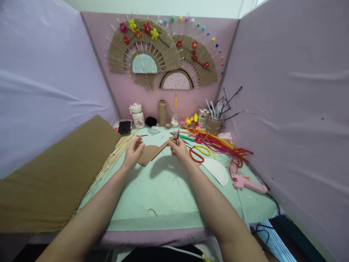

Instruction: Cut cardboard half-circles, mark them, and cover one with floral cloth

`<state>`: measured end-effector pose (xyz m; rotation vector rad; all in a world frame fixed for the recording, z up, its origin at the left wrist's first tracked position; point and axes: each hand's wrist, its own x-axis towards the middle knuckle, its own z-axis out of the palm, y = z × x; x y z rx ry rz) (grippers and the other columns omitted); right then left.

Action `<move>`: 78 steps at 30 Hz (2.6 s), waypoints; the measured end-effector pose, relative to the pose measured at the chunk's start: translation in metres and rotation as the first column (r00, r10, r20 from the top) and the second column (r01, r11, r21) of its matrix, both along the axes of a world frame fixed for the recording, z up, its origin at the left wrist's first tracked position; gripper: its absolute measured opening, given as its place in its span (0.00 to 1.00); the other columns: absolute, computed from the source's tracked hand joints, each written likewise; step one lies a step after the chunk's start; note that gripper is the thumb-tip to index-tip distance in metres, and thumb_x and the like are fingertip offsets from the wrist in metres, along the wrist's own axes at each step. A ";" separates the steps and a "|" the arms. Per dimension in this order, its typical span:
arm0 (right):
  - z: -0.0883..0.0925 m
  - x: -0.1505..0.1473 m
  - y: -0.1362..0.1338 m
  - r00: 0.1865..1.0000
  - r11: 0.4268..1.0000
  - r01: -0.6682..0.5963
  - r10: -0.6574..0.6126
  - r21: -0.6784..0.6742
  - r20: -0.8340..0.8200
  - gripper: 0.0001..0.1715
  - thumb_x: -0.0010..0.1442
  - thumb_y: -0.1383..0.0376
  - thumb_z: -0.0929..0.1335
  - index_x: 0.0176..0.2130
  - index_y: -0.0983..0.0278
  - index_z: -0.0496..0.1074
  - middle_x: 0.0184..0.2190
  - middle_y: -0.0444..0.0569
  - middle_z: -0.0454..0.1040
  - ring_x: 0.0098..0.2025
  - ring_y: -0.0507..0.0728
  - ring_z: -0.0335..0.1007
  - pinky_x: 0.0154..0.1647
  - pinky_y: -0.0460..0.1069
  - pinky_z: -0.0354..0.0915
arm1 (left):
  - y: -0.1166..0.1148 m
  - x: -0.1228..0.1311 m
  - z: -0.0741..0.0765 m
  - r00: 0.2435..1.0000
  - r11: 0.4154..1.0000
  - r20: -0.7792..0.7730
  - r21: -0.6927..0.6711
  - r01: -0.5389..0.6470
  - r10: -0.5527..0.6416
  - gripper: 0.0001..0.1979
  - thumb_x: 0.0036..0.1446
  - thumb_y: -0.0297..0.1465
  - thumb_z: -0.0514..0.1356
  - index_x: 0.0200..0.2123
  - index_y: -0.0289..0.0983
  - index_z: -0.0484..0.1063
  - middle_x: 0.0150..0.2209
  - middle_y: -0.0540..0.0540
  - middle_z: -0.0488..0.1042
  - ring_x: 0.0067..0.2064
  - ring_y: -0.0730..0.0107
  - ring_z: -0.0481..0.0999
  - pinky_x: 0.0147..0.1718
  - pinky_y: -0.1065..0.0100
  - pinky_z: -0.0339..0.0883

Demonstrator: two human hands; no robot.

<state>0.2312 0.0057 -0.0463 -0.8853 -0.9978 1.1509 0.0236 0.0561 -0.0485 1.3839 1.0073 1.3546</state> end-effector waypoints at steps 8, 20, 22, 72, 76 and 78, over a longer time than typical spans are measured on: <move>0.005 -0.018 -0.014 0.903 0.997 0.030 0.006 -0.077 0.430 0.22 0.49 0.52 0.73 0.37 0.62 0.66 0.26 0.41 0.67 0.24 0.49 0.60 0.18 0.43 0.52 | -0.024 0.014 -0.009 0.811 0.703 0.234 -0.408 0.582 -0.536 0.28 0.46 0.36 0.70 0.52 0.42 0.70 0.55 0.37 0.72 0.51 0.53 0.75 0.44 0.60 0.69; 0.010 -0.015 -0.014 0.960 0.997 0.066 -0.052 -0.041 0.274 0.23 0.50 0.46 0.71 0.33 0.62 0.67 0.22 0.38 0.64 0.18 0.46 0.50 0.16 0.43 0.48 | -0.026 -0.005 0.012 0.471 0.585 0.700 -0.093 0.806 -0.537 0.38 0.50 0.42 0.58 0.63 0.35 0.58 0.61 0.34 0.66 0.65 0.43 0.59 0.62 0.43 0.48; 0.009 -0.016 -0.014 0.959 0.998 0.055 -0.042 -0.041 0.279 0.23 0.49 0.47 0.71 0.32 0.62 0.67 0.21 0.37 0.63 0.17 0.46 0.49 0.16 0.43 0.48 | -0.024 -0.007 0.010 0.462 0.585 0.712 -0.089 0.806 -0.529 0.39 0.50 0.42 0.56 0.64 0.35 0.56 0.62 0.34 0.65 0.65 0.44 0.58 0.62 0.44 0.47; 0.005 0.038 0.053 0.480 0.879 0.437 -0.408 0.191 0.777 0.10 0.53 0.60 0.67 0.28 0.64 0.71 0.25 0.44 0.73 0.30 0.53 0.67 0.34 0.46 0.61 | -0.047 0.025 -0.016 0.349 0.626 -0.881 0.079 0.776 -0.321 0.41 0.49 0.41 0.65 0.64 0.39 0.55 0.64 0.35 0.58 0.62 0.47 0.63 0.58 0.53 0.60; 0.016 -0.003 0.111 0.272 0.965 0.241 -0.168 0.102 0.947 0.06 0.53 0.64 0.70 0.29 0.65 0.73 0.29 0.46 0.76 0.34 0.54 0.70 0.38 0.47 0.63 | -0.048 0.025 -0.015 0.366 0.620 -0.885 0.119 0.776 -0.289 0.39 0.48 0.40 0.65 0.62 0.37 0.58 0.61 0.34 0.62 0.60 0.46 0.64 0.56 0.53 0.62; 0.019 -0.019 0.139 0.152 0.980 0.196 -0.074 0.043 0.986 0.06 0.55 0.64 0.71 0.32 0.66 0.74 0.33 0.49 0.76 0.38 0.56 0.71 0.41 0.49 0.65 | -0.049 0.024 -0.014 0.362 0.619 -0.892 0.127 0.775 -0.270 0.39 0.47 0.41 0.65 0.61 0.38 0.59 0.60 0.35 0.62 0.58 0.46 0.66 0.55 0.53 0.62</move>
